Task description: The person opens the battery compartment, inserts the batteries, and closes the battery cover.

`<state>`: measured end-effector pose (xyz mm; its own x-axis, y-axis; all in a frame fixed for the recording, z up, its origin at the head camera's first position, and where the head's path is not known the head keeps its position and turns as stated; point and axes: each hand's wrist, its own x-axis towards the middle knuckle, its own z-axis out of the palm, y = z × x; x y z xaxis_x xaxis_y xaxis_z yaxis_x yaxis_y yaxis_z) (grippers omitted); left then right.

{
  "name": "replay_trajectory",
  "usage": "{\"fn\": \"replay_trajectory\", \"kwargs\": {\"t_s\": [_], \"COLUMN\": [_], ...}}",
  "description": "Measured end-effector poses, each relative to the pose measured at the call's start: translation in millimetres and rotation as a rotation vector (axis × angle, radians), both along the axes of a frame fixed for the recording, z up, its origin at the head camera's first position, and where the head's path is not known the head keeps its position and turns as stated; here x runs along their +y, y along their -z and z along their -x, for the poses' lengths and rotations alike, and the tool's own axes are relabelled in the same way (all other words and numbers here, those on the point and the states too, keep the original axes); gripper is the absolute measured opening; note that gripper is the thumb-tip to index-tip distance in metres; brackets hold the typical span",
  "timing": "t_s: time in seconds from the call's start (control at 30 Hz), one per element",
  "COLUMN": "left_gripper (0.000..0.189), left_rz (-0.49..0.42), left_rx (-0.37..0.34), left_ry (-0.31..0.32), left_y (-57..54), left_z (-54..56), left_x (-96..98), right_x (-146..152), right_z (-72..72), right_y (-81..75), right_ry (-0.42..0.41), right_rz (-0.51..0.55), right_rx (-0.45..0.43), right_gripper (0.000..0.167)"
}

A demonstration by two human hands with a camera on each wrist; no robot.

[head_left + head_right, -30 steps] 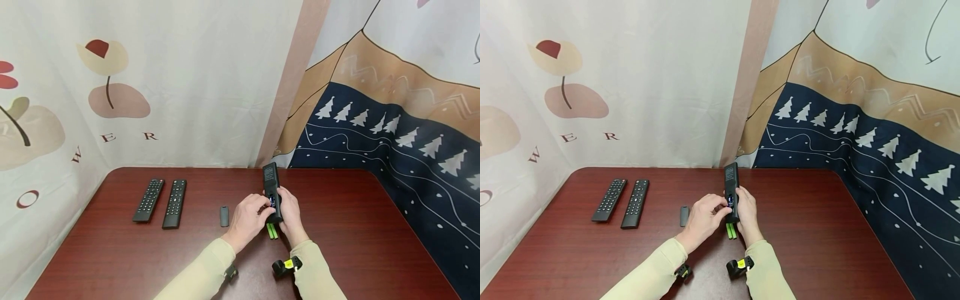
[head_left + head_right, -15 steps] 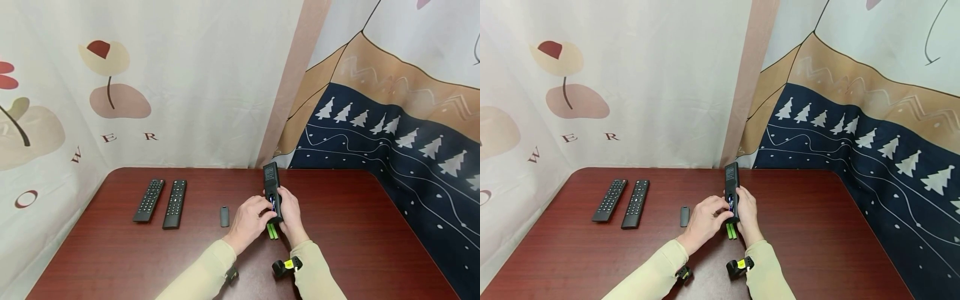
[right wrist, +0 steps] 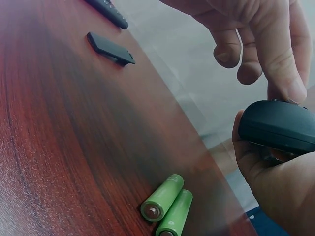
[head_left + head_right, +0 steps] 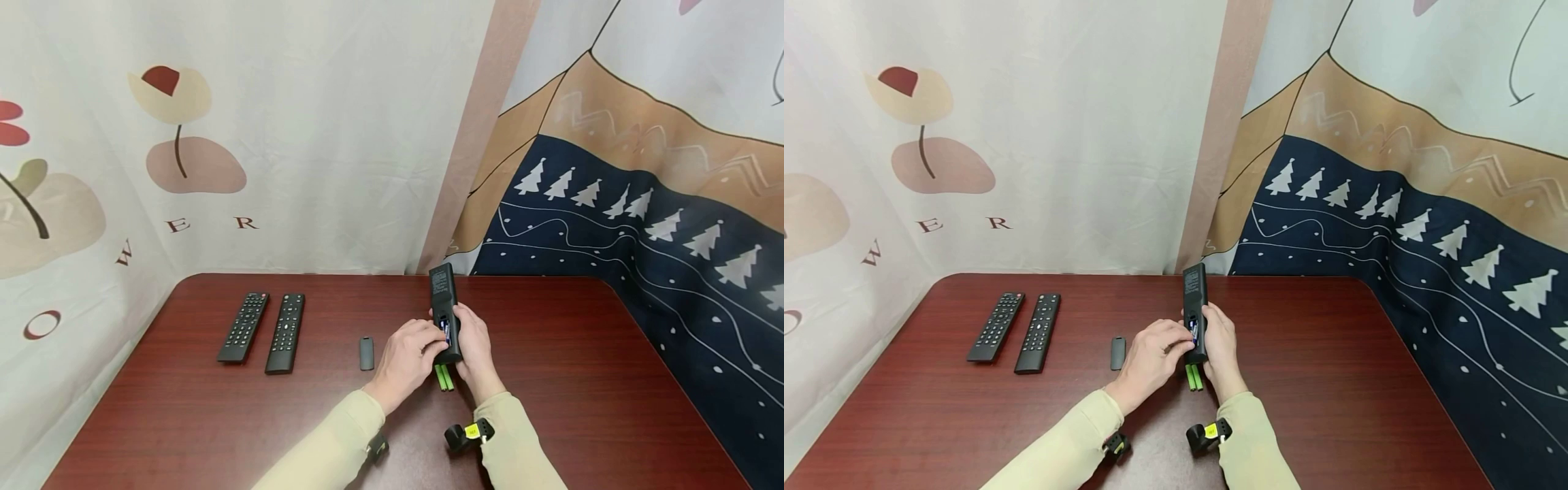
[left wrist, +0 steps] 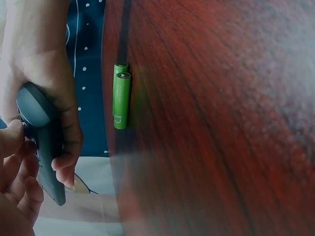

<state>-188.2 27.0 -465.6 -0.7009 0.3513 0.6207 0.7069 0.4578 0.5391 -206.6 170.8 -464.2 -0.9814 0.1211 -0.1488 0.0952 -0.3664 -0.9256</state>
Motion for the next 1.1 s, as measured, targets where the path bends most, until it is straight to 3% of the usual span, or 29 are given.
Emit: {"fn": "replay_trajectory", "kwargs": {"t_s": [0.67,1.1], "left_gripper": [0.007,0.015], "left_rz": [-0.051,-0.155], "left_rx": [-0.022,-0.238], "left_ry": [-0.035,-0.013], "left_y": [-0.9,-4.8], "left_z": [0.1,4.0], "left_x": [4.4,4.4], "right_x": [-1.2,-4.2], "right_z": [-2.6,-3.8], "right_y": [-3.1,-3.5], "right_ry": [-0.001,0.025], "right_rz": [-0.031,-0.016], "right_rx": [-0.004,-0.007], "right_gripper": [0.043,0.043]}}
